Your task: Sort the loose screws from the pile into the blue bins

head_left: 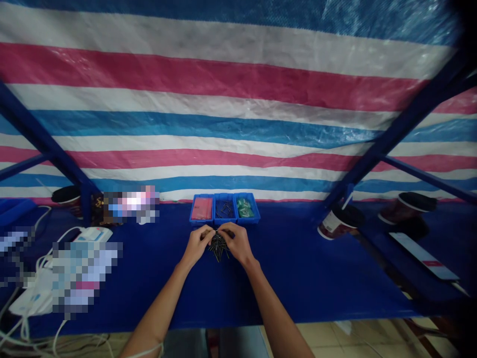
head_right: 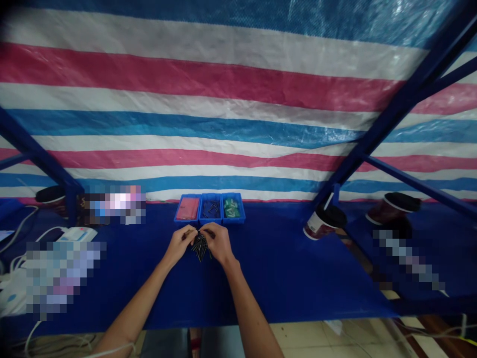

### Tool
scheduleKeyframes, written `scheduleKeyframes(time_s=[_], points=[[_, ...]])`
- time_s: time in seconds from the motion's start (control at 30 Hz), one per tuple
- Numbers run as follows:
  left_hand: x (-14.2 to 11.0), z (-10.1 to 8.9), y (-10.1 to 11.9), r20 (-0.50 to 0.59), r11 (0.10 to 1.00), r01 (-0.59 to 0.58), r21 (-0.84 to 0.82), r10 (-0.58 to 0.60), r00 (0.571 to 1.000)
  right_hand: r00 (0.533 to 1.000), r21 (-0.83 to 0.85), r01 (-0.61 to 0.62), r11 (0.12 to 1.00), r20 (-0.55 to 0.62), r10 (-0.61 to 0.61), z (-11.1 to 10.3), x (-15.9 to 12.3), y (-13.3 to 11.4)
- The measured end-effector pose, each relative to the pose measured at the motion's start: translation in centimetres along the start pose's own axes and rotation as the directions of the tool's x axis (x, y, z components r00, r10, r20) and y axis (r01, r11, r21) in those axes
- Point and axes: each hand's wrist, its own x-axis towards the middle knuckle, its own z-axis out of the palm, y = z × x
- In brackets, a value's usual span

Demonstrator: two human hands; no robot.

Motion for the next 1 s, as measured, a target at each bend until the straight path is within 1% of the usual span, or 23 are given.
scheduleKeyframes(time_s=[0.13, 0.27, 0.53, 0.8, 1.0], points=[[-0.1, 0.1, 0.1, 0.051, 1.0, -0.001, 0.015, 0.001, 0.999, 0.999, 0.007, -0.009, 1.0, -0.045, 0.01, 0.3, -1.4, 0.5], [-0.2, 0.1, 0.2, 0.09, 1.0, -0.024, 0.018, 0.022, 0.996, 0.998, -0.037, 0.011, 0.999, -0.064, -0.013, 0.3, -2.0, 0.9], [-0.2, 0.2, 0.1, 0.092, 0.998, -0.045, 0.039, 0.041, 0.995, 0.995, -0.134, 0.055, 0.989, -0.077, -0.066, 0.7, -2.2, 1.7], [-0.2, 0.0, 0.2, 0.056, 0.998, -0.045, 0.044, 0.043, 0.997, 0.998, -0.122, 0.043, 0.992, -0.046, -0.049, 0.4, -2.2, 1.1], [-0.2, 0.0, 0.2, 0.069, 0.999, -0.033, 0.034, 0.03, 0.997, 0.998, -0.122, 0.045, 0.992, -0.035, -0.049, 0.3, -2.3, 1.0]])
